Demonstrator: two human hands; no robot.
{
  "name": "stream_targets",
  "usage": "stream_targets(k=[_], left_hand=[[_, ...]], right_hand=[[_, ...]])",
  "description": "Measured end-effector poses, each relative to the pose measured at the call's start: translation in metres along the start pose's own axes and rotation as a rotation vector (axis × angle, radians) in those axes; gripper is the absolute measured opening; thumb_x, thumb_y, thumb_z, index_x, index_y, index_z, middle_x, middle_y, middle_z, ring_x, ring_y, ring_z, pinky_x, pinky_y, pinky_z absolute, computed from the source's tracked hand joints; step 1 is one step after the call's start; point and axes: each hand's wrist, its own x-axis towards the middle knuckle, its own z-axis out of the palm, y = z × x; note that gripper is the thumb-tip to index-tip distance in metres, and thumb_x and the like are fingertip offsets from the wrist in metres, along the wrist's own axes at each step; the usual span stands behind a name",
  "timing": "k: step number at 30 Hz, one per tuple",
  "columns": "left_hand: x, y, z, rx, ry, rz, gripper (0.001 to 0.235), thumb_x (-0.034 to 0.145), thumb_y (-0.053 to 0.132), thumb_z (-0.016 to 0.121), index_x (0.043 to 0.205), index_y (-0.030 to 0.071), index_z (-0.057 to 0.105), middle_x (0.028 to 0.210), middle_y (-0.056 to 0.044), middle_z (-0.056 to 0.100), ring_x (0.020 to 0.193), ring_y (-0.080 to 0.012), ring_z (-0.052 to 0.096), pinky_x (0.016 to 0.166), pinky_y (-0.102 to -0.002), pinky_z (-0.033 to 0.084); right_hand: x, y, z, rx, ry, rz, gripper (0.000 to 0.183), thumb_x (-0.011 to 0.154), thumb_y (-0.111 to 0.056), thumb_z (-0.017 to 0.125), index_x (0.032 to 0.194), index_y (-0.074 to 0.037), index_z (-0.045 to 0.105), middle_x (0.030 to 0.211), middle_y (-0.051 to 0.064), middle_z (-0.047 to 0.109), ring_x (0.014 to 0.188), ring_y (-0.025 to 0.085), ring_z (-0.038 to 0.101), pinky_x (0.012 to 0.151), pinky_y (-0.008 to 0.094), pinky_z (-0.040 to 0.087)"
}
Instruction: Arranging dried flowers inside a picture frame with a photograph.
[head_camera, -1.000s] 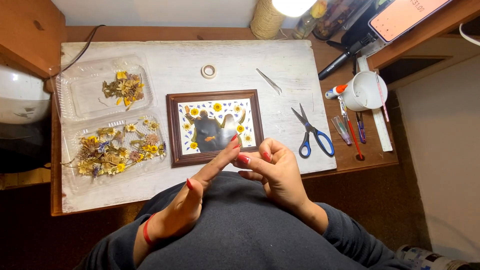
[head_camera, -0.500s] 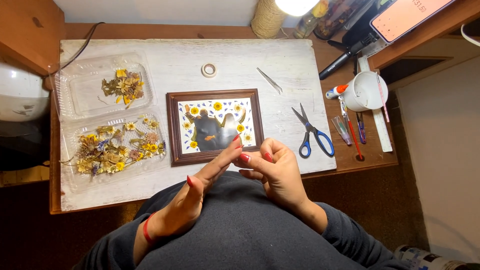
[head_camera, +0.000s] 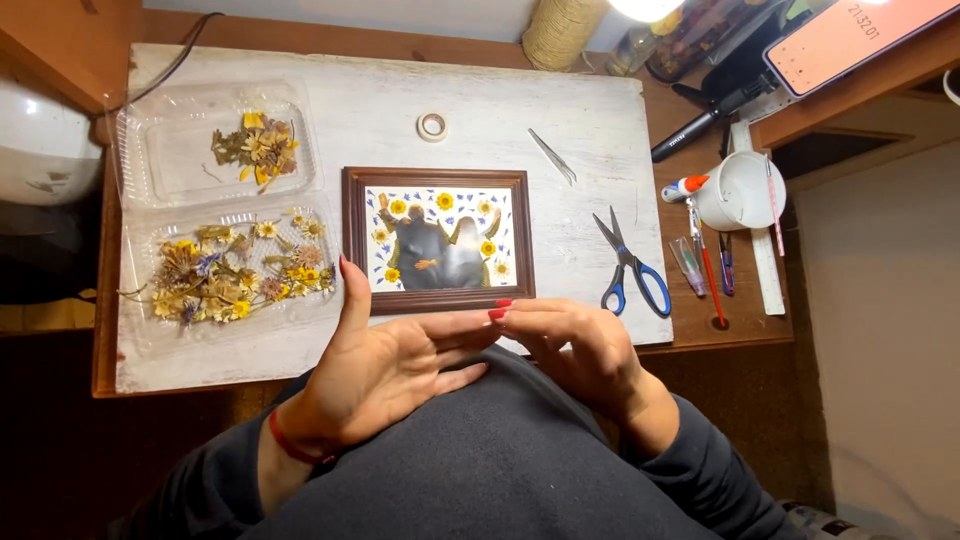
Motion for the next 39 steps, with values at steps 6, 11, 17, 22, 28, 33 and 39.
stream_targets(k=[6, 11, 17, 22, 28, 33, 39], left_hand=[[0.000, -0.002, -0.005, 0.007, -0.014, -0.050, 0.141, 0.072, 0.096, 0.005, 0.158, -0.013, 0.028, 0.169, -0.028, 0.028, 0.160, -0.0361, 0.022, 0.129, -0.050, 0.013], [0.001, -0.003, -0.008, -0.007, -0.009, -0.065, 0.141, 0.072, 0.096, 0.007, 0.158, -0.014, 0.026, 0.170, -0.028, 0.027, 0.161, -0.0348, 0.020, 0.129, -0.048, 0.013], [0.001, -0.006, -0.013, -0.027, -0.012, -0.068, 0.141, 0.073, 0.096, 0.008, 0.157, -0.016, 0.026, 0.167, -0.032, 0.028, 0.160, -0.0370, 0.022, 0.129, -0.047, 0.013], [0.002, -0.007, -0.017, -0.077, -0.001, -0.067, 0.143, 0.073, 0.097, 0.008, 0.155, -0.019, 0.026, 0.165, -0.035, 0.028, 0.158, -0.0398, 0.022, 0.128, -0.047, 0.014], [0.002, -0.004, -0.012, -0.057, -0.008, -0.068, 0.142, 0.073, 0.096, 0.007, 0.156, -0.018, 0.023, 0.167, -0.034, 0.027, 0.159, -0.0390, 0.021, 0.128, -0.047, 0.013], [0.003, -0.004, -0.014, -0.012, -0.036, -0.065, 0.142, 0.073, 0.095, 0.005, 0.157, -0.018, 0.022, 0.168, -0.034, 0.025, 0.160, -0.0391, 0.019, 0.129, -0.046, 0.011], [0.003, -0.006, -0.018, 0.074, -0.005, -0.058, 0.142, 0.074, 0.094, 0.004, 0.155, -0.021, 0.021, 0.166, -0.038, 0.025, 0.159, -0.0416, 0.020, 0.128, -0.048, 0.013]], right_hand=[[0.008, -0.009, -0.010, -0.021, -0.101, 0.014, 0.027, 0.091, 0.002, 0.077, 0.114, 0.000, 0.062, 0.113, 0.014, 0.075, 0.103, 0.027, 0.077, 0.086, 0.034, 0.066], [0.010, -0.009, -0.012, -0.032, -0.138, 0.003, 0.026, 0.091, -0.001, 0.077, 0.113, 0.001, 0.064, 0.112, 0.015, 0.075, 0.101, 0.028, 0.078, 0.086, 0.035, 0.066], [0.012, -0.012, -0.016, -0.014, -0.186, 0.037, 0.025, 0.091, -0.002, 0.078, 0.112, 0.001, 0.065, 0.110, 0.016, 0.076, 0.099, 0.028, 0.078, 0.084, 0.035, 0.066], [0.012, -0.012, -0.016, -0.009, -0.191, 0.030, 0.025, 0.091, -0.001, 0.078, 0.112, 0.001, 0.065, 0.110, 0.017, 0.076, 0.099, 0.028, 0.078, 0.085, 0.034, 0.066], [0.012, -0.013, -0.014, -0.051, -0.180, 0.015, 0.023, 0.090, 0.001, 0.078, 0.111, 0.002, 0.067, 0.106, 0.016, 0.076, 0.096, 0.027, 0.078, 0.083, 0.034, 0.066], [0.016, -0.013, -0.015, -0.043, -0.187, 0.007, 0.022, 0.090, 0.001, 0.078, 0.109, 0.001, 0.068, 0.106, 0.015, 0.076, 0.096, 0.026, 0.078, 0.084, 0.034, 0.066], [0.017, -0.012, -0.015, -0.012, -0.219, 0.027, 0.021, 0.088, 0.002, 0.077, 0.107, 0.002, 0.067, 0.107, 0.016, 0.076, 0.096, 0.026, 0.078, 0.083, 0.033, 0.066]])
